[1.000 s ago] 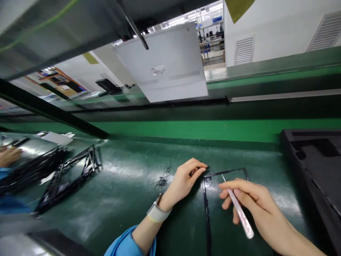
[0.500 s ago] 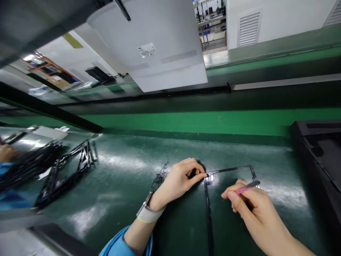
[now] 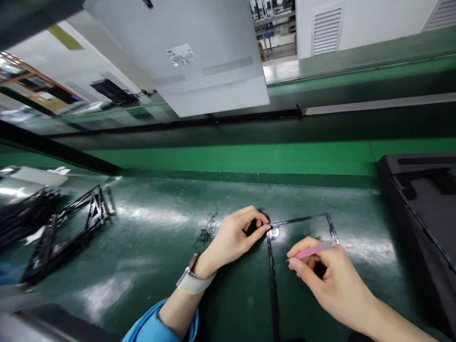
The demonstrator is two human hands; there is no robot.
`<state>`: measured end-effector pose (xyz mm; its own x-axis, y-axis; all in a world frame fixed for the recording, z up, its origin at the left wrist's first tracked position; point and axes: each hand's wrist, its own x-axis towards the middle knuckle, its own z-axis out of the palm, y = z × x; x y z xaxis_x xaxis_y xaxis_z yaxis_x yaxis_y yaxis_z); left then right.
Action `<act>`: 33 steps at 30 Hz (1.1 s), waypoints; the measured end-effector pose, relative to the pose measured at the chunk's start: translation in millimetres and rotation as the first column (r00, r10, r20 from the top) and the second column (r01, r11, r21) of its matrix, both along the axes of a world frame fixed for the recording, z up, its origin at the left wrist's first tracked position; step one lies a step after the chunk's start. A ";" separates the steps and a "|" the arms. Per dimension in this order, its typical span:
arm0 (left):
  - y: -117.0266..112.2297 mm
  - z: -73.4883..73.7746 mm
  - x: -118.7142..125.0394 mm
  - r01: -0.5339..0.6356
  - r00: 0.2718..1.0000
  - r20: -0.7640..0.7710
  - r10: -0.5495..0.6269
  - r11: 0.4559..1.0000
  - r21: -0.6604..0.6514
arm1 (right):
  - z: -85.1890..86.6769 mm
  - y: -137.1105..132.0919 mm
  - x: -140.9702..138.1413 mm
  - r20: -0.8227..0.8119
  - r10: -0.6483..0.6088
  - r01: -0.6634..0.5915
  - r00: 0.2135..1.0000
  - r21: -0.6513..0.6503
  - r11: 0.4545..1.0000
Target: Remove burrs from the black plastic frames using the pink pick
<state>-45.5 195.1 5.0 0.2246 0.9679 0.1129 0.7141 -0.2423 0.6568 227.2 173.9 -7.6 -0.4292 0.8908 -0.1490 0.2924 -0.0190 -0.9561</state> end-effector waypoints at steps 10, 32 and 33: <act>-3.2 -2.4 10.7 0.089 0.994 0.047 -0.095 0.987 0.130 | 12.5 5.6 -1.1 -0.112 0.074 -0.090 0.991 -0.141 0.986; -2.5 -15.6 21.3 0.033 0.984 -0.179 0.017 0.960 0.278 | 29.2 -13.1 -12.9 -0.169 0.191 -0.213 0.967 -0.119 0.970; -2.4 -16.1 21.9 0.035 0.983 -0.181 0.017 0.960 0.279 | 27.9 -15.2 -15.5 -0.152 0.214 -0.231 0.965 -0.102 0.968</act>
<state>-23.6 192.7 -11.0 0.2749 0.9011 0.3353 0.8111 -0.4046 0.4223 211.6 158.7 20.4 -0.6384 0.7502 -0.1723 0.1667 -0.0838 -0.9824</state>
